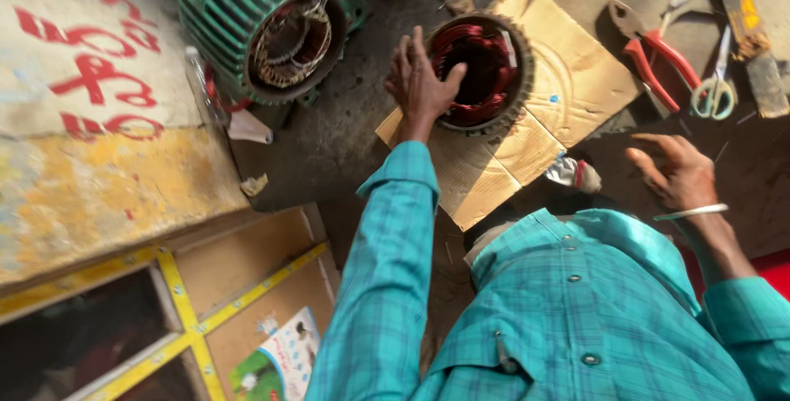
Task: The person cuts a black insulating sheet with scissors and inserts the pieces into the slots of a stator winding. They repeatedly trim the sheet and tuck it between copper coils using pliers and their fingers.
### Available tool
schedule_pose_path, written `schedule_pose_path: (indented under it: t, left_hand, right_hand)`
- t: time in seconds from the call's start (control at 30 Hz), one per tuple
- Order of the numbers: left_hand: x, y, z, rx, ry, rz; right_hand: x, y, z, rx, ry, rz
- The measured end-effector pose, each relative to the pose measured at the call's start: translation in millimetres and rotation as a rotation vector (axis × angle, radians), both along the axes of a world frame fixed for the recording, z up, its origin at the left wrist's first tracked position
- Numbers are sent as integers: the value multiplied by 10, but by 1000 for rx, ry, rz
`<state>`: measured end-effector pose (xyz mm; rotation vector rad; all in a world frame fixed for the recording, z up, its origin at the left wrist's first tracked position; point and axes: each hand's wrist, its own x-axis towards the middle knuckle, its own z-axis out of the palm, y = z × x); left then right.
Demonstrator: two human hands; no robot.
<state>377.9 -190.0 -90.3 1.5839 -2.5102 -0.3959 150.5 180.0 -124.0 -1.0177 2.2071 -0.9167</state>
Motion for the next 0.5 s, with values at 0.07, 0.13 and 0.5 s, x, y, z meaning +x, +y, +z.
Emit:
schedule_pose_path:
  t: [0.07,0.13,0.5]
  left_hand:
    - [89,-164,-74,58,32,34]
    - [158,-266,-175,89,25,52]
    - [322,-535,-173,14,11,102]
  right_hand:
    - [109,-488,176,-95,193,156]
    - [179,-983,333,-130,266,204]
    - [993,-4232,719,-273,521,458]
